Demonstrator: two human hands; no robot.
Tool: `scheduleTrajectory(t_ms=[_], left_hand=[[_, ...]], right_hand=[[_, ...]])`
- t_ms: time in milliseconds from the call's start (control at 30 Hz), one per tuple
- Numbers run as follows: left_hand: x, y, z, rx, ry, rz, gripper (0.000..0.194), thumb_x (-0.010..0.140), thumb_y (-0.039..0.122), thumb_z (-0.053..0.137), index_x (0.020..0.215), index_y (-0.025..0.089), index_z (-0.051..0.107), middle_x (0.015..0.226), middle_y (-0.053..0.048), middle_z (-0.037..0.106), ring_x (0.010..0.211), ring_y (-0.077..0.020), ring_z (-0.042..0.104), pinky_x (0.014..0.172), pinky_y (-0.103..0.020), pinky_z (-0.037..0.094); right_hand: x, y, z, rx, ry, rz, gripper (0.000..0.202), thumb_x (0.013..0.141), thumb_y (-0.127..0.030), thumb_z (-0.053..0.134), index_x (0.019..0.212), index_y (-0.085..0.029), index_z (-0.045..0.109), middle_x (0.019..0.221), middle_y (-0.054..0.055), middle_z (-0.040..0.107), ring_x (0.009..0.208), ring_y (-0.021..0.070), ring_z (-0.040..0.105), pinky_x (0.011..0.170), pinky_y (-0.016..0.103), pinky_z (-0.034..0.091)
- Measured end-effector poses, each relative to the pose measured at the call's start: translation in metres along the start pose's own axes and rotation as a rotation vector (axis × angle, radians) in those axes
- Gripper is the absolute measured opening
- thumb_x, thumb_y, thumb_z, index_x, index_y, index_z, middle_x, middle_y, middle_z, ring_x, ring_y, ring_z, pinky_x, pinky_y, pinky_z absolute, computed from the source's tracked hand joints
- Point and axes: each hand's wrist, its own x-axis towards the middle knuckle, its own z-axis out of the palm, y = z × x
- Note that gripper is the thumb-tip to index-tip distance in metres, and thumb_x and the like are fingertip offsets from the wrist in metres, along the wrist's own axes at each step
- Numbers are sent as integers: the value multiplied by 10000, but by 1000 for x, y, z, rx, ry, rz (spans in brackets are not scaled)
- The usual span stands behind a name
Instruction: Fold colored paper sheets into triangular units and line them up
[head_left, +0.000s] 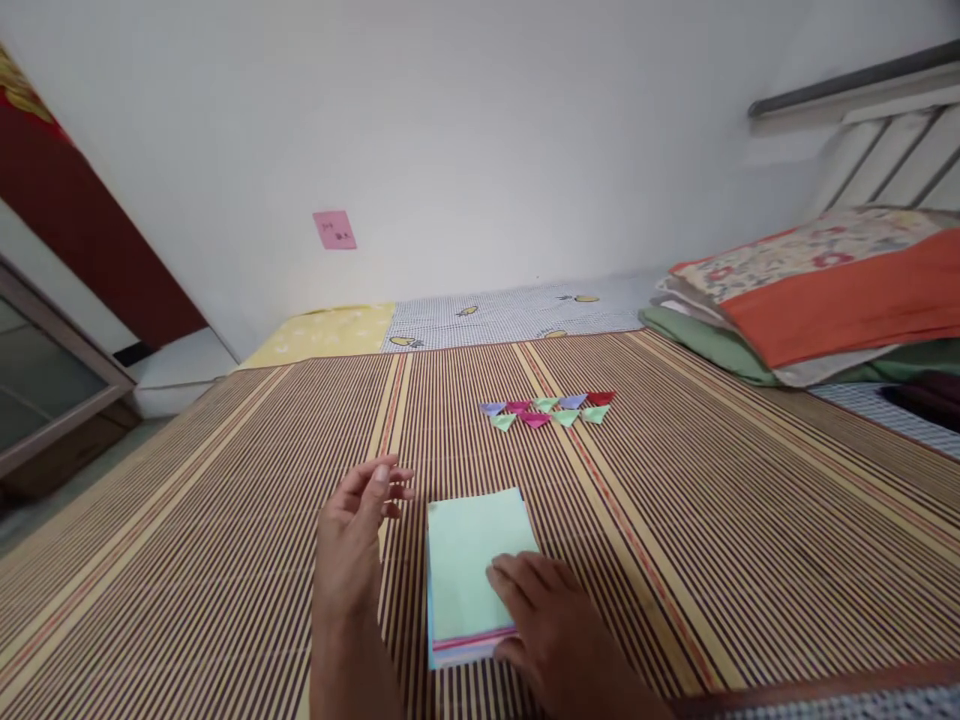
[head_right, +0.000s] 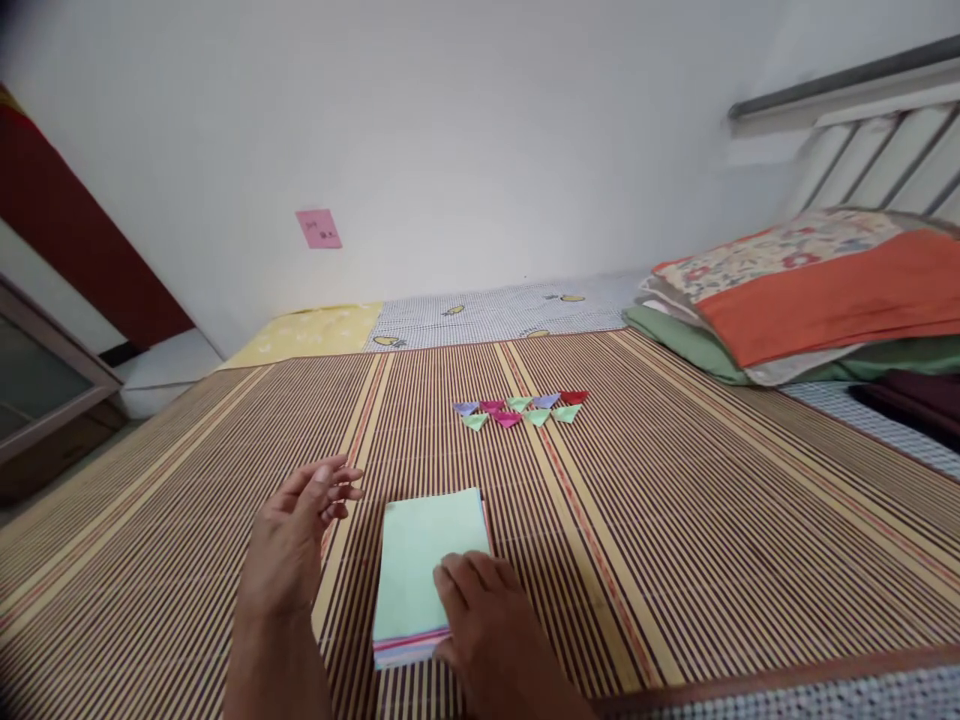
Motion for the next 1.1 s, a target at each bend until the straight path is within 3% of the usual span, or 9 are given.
scheduleTrajectory(t_ms=[133,300,433,500,633,733,867,967,1100], left_hand=[[2,-4,0,-3,-9,13,372,860,473,750,1073,169,732,956,-68,772,767,-168,672,669,-276,464],[2,-3,4,3,-16,7,381,856,472,752,1075,161,731,957,-72,767,769,-172,673,668,-278,464],[3,-3,7,16,-23,-5,395,844,476,761,1067,151,727,947,-78,765,752,-180,680,662,-283,466],[2,-4,10,17,-24,0,391,848,482,756,1058,155,723,944,-74,763,748,-177,681,659,-281,467],[-4,-5,23,32,-80,8,370,875,488,730,1064,169,718,959,-73,763,756,-172,678,648,-270,467],[-8,-2,36,76,-142,14,364,898,498,701,1066,175,719,984,-78,758,769,-170,671,636,-262,466],[-3,5,57,130,-182,26,404,886,524,703,1101,182,714,993,-70,751,700,-136,620,557,-226,417],[8,11,71,152,-252,-37,457,819,526,767,1094,164,720,700,-1,689,513,-103,510,466,-208,332],[16,15,82,152,-313,-71,368,698,464,869,780,139,715,471,70,506,384,-62,343,400,-199,239]], right_hand=[[-5,6,12,-7,4,-67,139,874,-239,769,899,-198,638,890,13,714,809,216,608,748,364,446],[-12,3,18,39,-38,-20,203,838,-85,731,781,-204,578,784,4,665,755,206,598,704,349,440],[0,4,-8,166,-64,74,285,765,-139,810,725,-200,534,745,-13,639,696,172,611,632,281,458],[14,16,-30,504,-164,290,266,821,-142,764,707,-202,531,741,-31,641,690,146,621,606,239,449],[49,58,-71,824,146,641,238,893,-320,716,735,-208,579,705,-23,632,658,154,598,612,259,464],[69,85,-82,1364,377,838,292,793,-386,833,888,-202,627,765,11,727,678,192,683,646,306,545],[78,94,-72,1502,462,799,367,797,-443,831,1007,-202,651,936,64,787,831,244,752,742,363,593],[84,93,-65,1626,467,755,346,810,-412,836,1028,-194,678,1009,91,799,902,263,764,805,386,600],[94,99,-68,1629,432,700,336,828,-412,826,1060,-195,714,1050,91,801,934,263,763,804,366,601]])
